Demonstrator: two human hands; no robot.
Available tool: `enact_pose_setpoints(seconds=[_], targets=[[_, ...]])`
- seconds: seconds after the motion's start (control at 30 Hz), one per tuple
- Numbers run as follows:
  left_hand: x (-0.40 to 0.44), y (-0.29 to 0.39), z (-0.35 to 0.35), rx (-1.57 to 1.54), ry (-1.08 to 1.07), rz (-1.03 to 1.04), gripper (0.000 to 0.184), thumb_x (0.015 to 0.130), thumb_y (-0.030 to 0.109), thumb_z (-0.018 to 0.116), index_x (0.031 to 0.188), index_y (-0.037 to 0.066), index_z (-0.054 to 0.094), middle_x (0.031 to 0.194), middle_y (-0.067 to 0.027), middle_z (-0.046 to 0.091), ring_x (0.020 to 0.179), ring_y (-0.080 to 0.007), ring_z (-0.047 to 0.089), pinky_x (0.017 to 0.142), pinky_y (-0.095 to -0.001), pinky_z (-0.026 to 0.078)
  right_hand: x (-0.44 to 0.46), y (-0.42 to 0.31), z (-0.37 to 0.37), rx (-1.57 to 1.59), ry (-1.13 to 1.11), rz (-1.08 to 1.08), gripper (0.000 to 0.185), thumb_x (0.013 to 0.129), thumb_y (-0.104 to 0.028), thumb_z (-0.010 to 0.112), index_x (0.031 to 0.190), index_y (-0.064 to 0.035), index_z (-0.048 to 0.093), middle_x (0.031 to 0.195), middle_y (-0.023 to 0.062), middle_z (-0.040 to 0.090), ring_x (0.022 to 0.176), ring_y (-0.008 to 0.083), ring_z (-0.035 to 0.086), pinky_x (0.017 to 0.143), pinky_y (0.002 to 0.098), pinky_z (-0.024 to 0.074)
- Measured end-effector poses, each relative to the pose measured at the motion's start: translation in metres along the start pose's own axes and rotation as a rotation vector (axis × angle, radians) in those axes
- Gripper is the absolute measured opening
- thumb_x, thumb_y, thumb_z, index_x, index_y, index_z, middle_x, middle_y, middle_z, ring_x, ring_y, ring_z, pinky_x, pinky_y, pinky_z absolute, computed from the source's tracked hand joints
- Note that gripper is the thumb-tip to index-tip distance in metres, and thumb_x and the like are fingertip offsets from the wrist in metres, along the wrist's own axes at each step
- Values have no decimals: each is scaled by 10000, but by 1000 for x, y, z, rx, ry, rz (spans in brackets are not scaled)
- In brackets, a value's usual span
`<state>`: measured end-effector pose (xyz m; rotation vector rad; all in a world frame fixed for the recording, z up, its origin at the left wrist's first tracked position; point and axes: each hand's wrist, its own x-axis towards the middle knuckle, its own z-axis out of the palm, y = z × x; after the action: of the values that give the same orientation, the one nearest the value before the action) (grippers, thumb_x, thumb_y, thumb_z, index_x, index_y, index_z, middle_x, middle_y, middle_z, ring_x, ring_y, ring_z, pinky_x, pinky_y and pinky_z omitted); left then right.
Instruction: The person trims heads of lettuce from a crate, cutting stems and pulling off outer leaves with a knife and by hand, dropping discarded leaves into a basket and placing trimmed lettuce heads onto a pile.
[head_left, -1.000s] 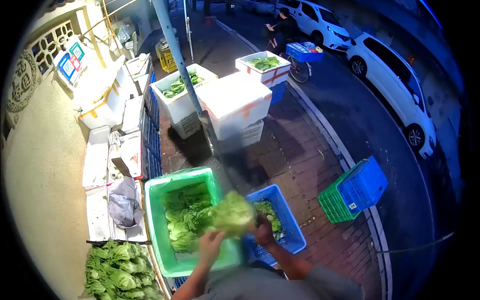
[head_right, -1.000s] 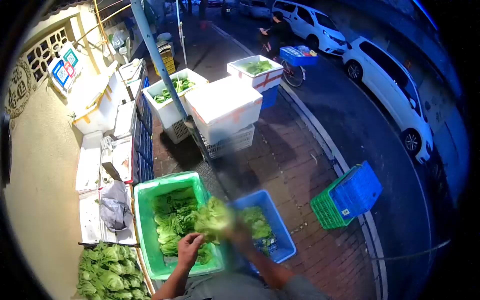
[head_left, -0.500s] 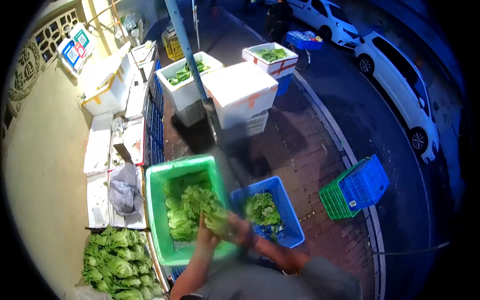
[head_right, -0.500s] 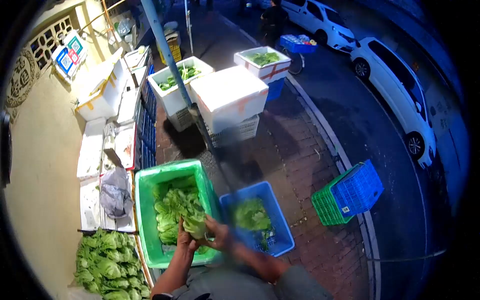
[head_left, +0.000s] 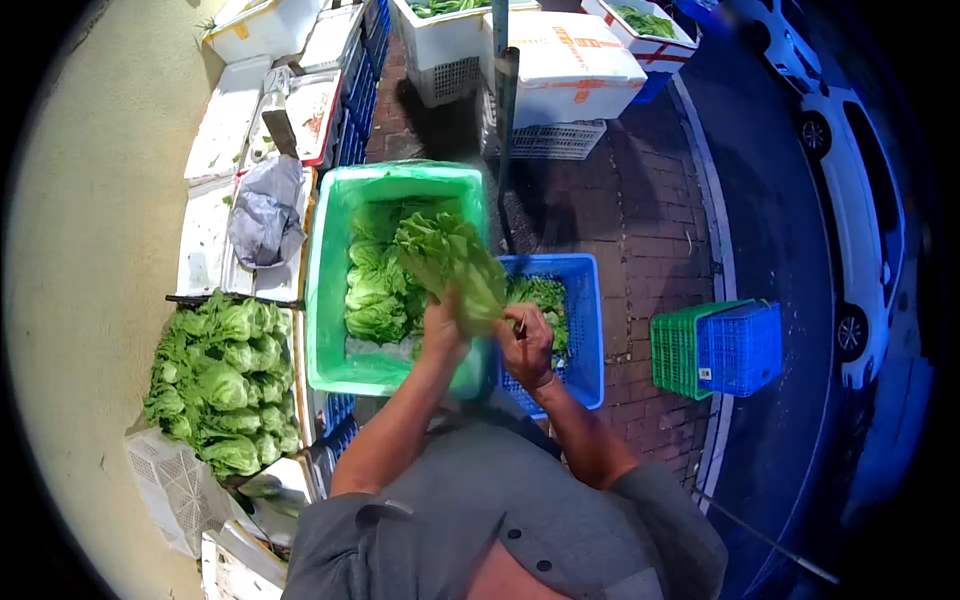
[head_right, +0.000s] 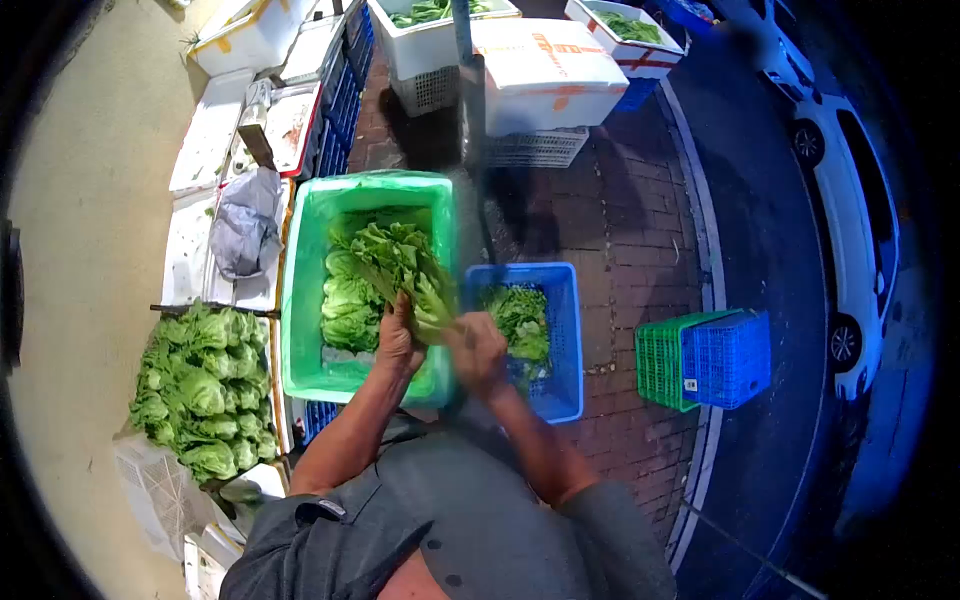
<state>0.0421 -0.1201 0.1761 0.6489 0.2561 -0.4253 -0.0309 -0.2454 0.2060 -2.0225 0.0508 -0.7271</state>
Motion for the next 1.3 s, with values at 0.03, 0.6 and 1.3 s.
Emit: enact_pose_setpoints(seconds=[0.03, 0.6, 1.3], targets=[[-1, -2, -6, -17, 9, 6, 528, 929, 334, 660, 1370, 132, 454, 1234, -37, 585, 1111, -216, 573, 941, -401, 512, -1, 0, 3, 14, 3, 2, 134, 824, -12, 683, 908, -33, 580, 809, 124, 578, 621, 214, 507, 570, 322, 421], [6, 49, -35, -313, -267, -228, 1017, 733, 775, 597, 1459, 89, 400, 1430, -140, 471, 1232, -372, 523, 1063, -555, 411, -75, 95, -33, -32, 192, 880, 271, 916, -197, 651, 1139, -44, 647, 992, 58, 666, 847, 120, 626, 556, 260, 507], [1, 94, -126, -256, -182, 56, 793, 874, 592, 615, 1424, 61, 405, 1346, -123, 553, 1123, -278, 615, 954, -454, 527, -29, 1, 126, 333, -414, 400, 368, 953, -140, 607, 1292, -20, 527, 1022, 50, 629, 747, 82, 569, 587, 219, 477]])
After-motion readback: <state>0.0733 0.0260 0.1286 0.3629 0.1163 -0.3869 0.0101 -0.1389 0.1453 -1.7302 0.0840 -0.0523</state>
